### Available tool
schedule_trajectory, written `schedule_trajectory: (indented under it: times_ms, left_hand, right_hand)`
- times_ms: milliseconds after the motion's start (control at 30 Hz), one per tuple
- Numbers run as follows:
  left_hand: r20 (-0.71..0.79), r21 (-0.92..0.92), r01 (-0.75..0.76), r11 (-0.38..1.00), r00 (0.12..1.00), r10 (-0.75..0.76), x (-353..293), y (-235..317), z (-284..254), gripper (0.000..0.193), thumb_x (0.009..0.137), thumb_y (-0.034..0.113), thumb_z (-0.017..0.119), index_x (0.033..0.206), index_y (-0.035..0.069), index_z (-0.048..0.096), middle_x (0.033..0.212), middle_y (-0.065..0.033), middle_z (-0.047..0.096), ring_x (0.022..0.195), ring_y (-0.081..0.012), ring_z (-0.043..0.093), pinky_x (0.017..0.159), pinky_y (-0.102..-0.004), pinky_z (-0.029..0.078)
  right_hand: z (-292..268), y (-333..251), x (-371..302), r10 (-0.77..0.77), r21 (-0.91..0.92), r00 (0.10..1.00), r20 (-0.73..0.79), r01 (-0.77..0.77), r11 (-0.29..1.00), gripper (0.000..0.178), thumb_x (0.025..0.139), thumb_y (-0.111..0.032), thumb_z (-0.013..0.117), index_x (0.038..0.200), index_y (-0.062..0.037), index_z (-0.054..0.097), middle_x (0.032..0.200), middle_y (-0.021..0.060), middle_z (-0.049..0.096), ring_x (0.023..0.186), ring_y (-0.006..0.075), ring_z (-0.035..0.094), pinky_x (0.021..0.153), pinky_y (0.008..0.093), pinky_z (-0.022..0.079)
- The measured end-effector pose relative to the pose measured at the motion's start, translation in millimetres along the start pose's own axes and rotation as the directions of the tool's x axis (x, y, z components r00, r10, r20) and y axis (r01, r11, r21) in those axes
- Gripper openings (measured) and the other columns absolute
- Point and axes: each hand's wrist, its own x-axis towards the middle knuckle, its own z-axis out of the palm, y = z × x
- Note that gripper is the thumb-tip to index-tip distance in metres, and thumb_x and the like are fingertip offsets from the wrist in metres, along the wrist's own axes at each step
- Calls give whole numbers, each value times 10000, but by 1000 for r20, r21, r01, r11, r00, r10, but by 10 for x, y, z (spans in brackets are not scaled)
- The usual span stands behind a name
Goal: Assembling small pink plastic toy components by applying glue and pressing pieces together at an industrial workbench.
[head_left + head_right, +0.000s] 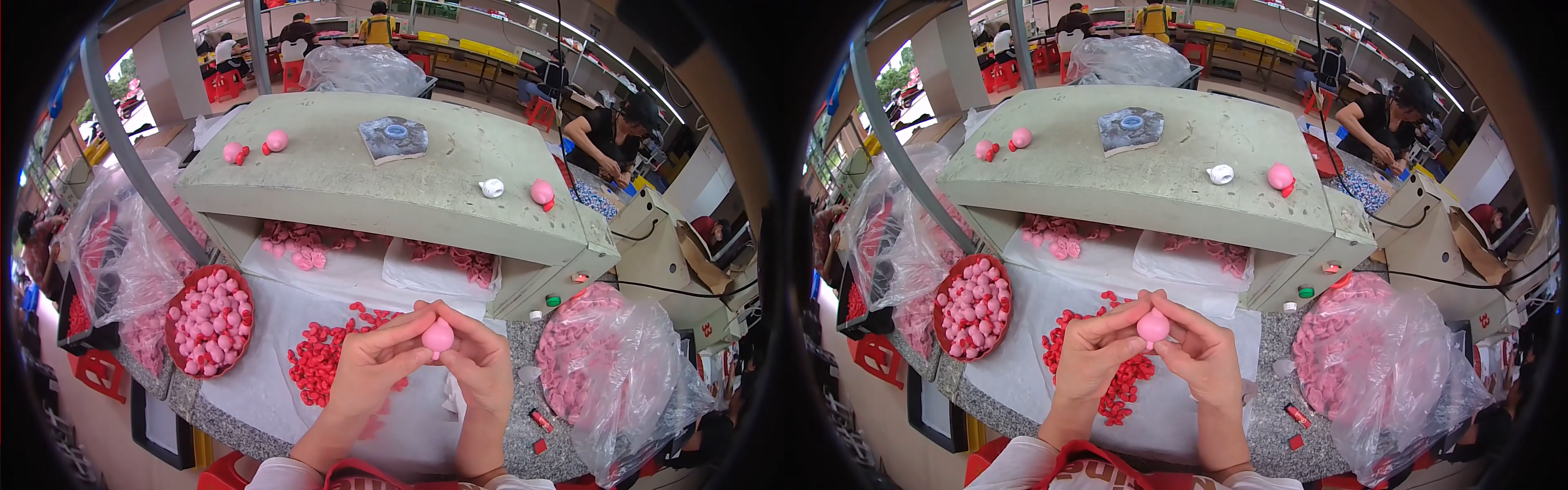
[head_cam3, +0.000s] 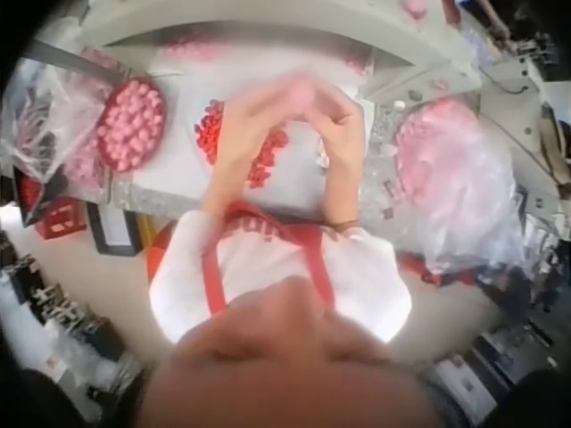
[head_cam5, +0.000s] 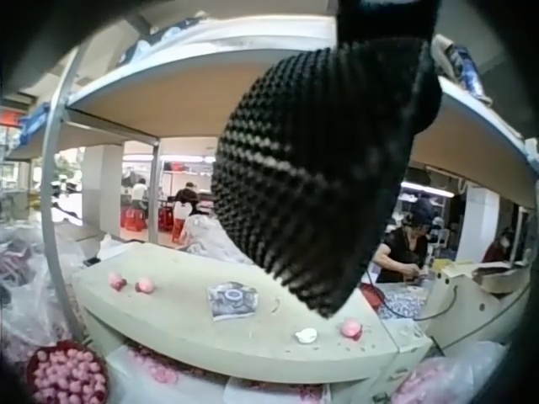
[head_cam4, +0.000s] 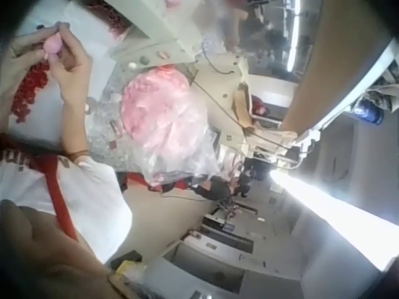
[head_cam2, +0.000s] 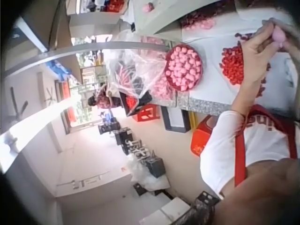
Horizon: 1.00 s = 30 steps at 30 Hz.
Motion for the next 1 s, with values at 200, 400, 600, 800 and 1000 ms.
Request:
schedule_trajectory:
  times_ms: [200,400,600,800,1000]
  left_hand:
    - [-16,-22,37,999,999,-38,2,-9,-12,386,755,-121,516,1131,-38,484,1210,-180,438,1066,-218,477,883,-321,435]
    - [-32,8,26,1000,999,-26,-12,-24,-13,383,754,-120,518,1128,-41,487,1212,-178,439,1070,-208,472,895,-304,421]
    - [-65,13,44,999,997,-43,-19,-37,22,386,754,-108,528,1132,-40,485,1204,-164,451,1051,-193,486,867,-281,434]
    - [-98,78,41,996,995,-34,-35,-67,11,384,754,-93,542,1130,-24,499,1188,-140,477,978,-131,510,632,-178,437]
    - [-105,85,25,996,994,-16,-38,-73,23,385,748,-92,548,1123,-12,513,1185,-135,482,955,-105,505,523,-150,389]
  right_hand:
    - [-4,-11,4,54,58,999,10,-54,997,493,703,63,559,1178,55,428,1206,286,394,1058,318,487,765,349,507]
    - [7,-7,1,75,82,997,-8,-74,994,488,707,70,553,1179,51,428,1207,279,398,1048,311,496,745,332,517]
    - [15,-10,1,74,92,997,-24,-72,993,485,711,67,554,1179,47,429,1189,270,421,1038,307,503,750,328,518]
    - [5,12,4,50,83,999,-16,-49,995,478,716,64,551,1178,48,430,1179,271,430,1032,306,508,748,331,521]
    - [8,3,4,37,80,999,-13,-36,996,475,716,68,550,1175,48,432,1177,274,430,1026,305,512,750,333,521]
